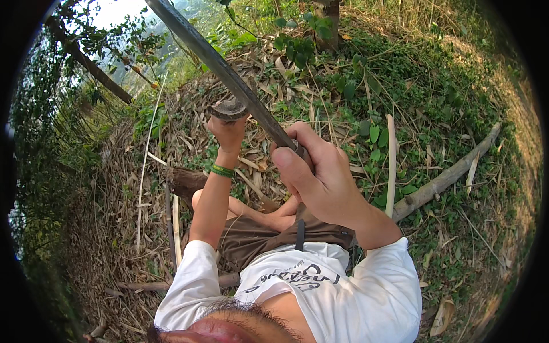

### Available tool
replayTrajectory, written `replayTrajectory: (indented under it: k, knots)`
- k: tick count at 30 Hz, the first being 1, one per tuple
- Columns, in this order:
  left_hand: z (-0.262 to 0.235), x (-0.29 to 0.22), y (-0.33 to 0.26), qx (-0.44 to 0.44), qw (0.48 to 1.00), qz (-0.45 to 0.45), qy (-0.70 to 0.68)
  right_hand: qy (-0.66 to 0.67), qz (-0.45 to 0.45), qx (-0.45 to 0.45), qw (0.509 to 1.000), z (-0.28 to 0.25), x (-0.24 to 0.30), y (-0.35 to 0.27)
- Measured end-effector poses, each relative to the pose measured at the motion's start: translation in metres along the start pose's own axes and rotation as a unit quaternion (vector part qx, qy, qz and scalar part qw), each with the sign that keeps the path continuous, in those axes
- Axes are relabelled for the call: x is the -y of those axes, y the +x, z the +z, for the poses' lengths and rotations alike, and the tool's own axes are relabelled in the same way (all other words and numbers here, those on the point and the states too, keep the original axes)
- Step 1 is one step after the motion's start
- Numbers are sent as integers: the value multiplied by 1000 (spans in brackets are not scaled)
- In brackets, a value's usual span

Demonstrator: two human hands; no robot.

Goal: The person is carving a thin strip from a piece of bamboo by hand using a knife. They hold the bamboo stalk and use the knife to shave and smooth the surface of the detached strip.

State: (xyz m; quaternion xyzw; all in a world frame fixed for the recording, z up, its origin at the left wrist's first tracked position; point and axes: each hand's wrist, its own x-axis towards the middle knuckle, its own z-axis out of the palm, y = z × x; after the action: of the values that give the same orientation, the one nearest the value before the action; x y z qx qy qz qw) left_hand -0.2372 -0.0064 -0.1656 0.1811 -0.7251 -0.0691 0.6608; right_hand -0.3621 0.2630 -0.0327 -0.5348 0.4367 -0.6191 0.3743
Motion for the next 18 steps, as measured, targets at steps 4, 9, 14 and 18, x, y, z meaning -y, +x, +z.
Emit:
replayTrajectory:
  k: [4, 9, 14, 18]
  knots:
    - [1, 2, -4, 3, 1000, 2, 17, -6, 22, 4, 1000, 0, 2, 0]
    - [4, -1, -3, -2, 1000, -10, 1, 69, 46, 20, 996, -3, 12, -3]
    - [6, -3, 0, -6, 1000, -11, 2, 69, 3, 3, 998, -3, 15, -6]
    - [6, -2, -2, 12, 1000, -15, -7, 10, 34, 6, 999, -3, 6, 2]
